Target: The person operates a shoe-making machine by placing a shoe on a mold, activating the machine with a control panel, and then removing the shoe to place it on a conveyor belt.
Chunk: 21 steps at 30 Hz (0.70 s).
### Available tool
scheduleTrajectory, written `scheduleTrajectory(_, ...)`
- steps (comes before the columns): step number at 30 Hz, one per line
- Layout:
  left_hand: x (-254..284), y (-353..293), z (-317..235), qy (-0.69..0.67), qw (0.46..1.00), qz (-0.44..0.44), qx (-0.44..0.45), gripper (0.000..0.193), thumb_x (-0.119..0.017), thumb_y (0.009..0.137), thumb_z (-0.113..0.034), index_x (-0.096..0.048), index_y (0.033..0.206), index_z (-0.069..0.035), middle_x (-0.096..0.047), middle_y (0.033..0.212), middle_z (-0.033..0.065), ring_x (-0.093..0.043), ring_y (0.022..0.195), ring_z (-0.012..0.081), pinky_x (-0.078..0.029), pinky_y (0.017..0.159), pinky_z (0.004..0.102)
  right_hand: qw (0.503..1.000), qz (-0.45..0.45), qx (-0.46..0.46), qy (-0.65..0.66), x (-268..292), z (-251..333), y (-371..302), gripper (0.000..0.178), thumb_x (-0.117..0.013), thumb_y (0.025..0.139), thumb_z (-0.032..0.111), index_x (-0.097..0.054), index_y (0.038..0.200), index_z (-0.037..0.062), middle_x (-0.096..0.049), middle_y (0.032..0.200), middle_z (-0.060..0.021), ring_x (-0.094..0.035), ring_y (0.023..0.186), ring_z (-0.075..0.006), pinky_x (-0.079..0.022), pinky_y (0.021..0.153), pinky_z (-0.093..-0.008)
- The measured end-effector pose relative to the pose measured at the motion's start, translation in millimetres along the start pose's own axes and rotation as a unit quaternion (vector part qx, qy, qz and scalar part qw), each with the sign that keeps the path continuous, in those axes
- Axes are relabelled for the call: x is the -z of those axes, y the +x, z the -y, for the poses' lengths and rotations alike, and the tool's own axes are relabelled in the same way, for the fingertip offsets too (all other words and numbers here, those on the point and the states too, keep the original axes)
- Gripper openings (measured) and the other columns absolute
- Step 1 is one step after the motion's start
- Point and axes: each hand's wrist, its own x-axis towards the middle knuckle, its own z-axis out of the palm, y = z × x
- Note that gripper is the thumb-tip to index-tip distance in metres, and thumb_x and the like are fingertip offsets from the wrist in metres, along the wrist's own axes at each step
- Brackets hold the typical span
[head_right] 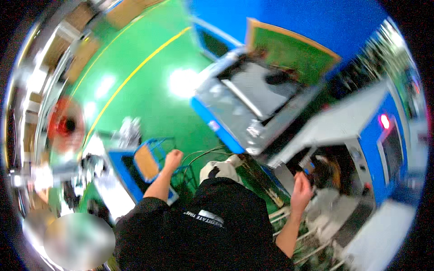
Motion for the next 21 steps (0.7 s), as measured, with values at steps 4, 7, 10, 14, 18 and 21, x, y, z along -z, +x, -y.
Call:
scheduleTrajectory(4, -87, 40, -186, 0.055, 0.924, 0.220, -0.308, 0.032, -0.061, 0.091, -0.030, -0.066, 0.113, -0.007, -0.070, 0.106, 0.0187, -0.067, 0.099, 0.0379, -0.053, 0.086, 0.0474, 0.899, -0.326, 0.250, -0.153, 73, 90, 75, 0.032, -0.056, 0.101, 0.013, -0.061, 0.129, -0.0036, -0.065, 0.126, -0.0177, -0.063, 0.111, -0.0270, -0.051, 0.092, -0.0363)
scheduleTrajectory(7, -131, 80, -303, 0.164, 0.786, 0.274, -0.529, 0.035, -0.063, 0.090, -0.031, -0.063, 0.117, -0.009, -0.069, 0.107, 0.0173, -0.065, 0.102, 0.0390, -0.053, 0.086, 0.0498, 0.775, -0.380, 0.319, -0.391, 114, 127, 125, 0.047, -0.056, 0.099, 0.014, -0.047, 0.142, -0.0028, -0.046, 0.149, -0.0220, -0.046, 0.135, -0.0394, -0.037, 0.111, -0.0479)
scheduleTrajectory(10, -166, 131, -402, 0.190, 0.798, 0.264, -0.507, 0.046, -0.065, 0.088, -0.033, -0.058, 0.126, -0.008, -0.066, 0.118, 0.0183, -0.061, 0.113, 0.0379, -0.051, 0.094, 0.0473, 0.777, -0.315, 0.277, -0.470, 117, 92, 161, 0.049, -0.047, 0.102, 0.027, -0.048, 0.142, -0.0013, -0.046, 0.149, -0.0220, -0.042, 0.138, -0.0398, -0.031, 0.114, -0.0495)
scheduleTrajectory(14, -218, 257, -494, 0.078, 0.888, 0.138, -0.432, 0.086, -0.081, 0.075, -0.030, -0.038, 0.145, -0.006, -0.058, 0.133, 0.0238, -0.056, 0.124, 0.0376, -0.047, 0.102, 0.0440, 0.712, -0.382, 0.320, -0.494, 105, 85, 181, 0.053, -0.034, 0.104, 0.037, -0.053, 0.135, -0.0023, -0.058, 0.136, -0.0224, -0.053, 0.128, -0.0384, -0.040, 0.106, -0.0479)
scheduleTrajectory(18, -235, 310, -545, -0.038, 0.946, 0.184, -0.263, 0.092, -0.091, 0.063, -0.029, -0.042, 0.137, -0.005, -0.063, 0.119, 0.0226, -0.064, 0.107, 0.0408, -0.052, 0.091, 0.0477, 0.680, -0.412, 0.346, -0.498, 105, 71, 190, 0.053, -0.030, 0.105, 0.037, -0.057, 0.127, -0.0037, -0.062, 0.128, -0.0243, -0.059, 0.119, -0.0407, -0.043, 0.103, -0.0495)
scheduleTrajectory(21, -251, 299, -545, 0.116, 0.931, 0.100, -0.331, 0.084, -0.089, 0.066, -0.037, -0.045, 0.131, -0.006, -0.064, 0.109, 0.0213, -0.065, 0.104, 0.0401, -0.051, 0.091, 0.0493, 0.658, -0.427, 0.347, -0.514, 107, 61, 189, 0.055, -0.029, 0.104, 0.040, -0.056, 0.128, -0.0030, -0.063, 0.124, -0.0236, -0.059, 0.117, -0.0407, -0.045, 0.102, -0.0503)
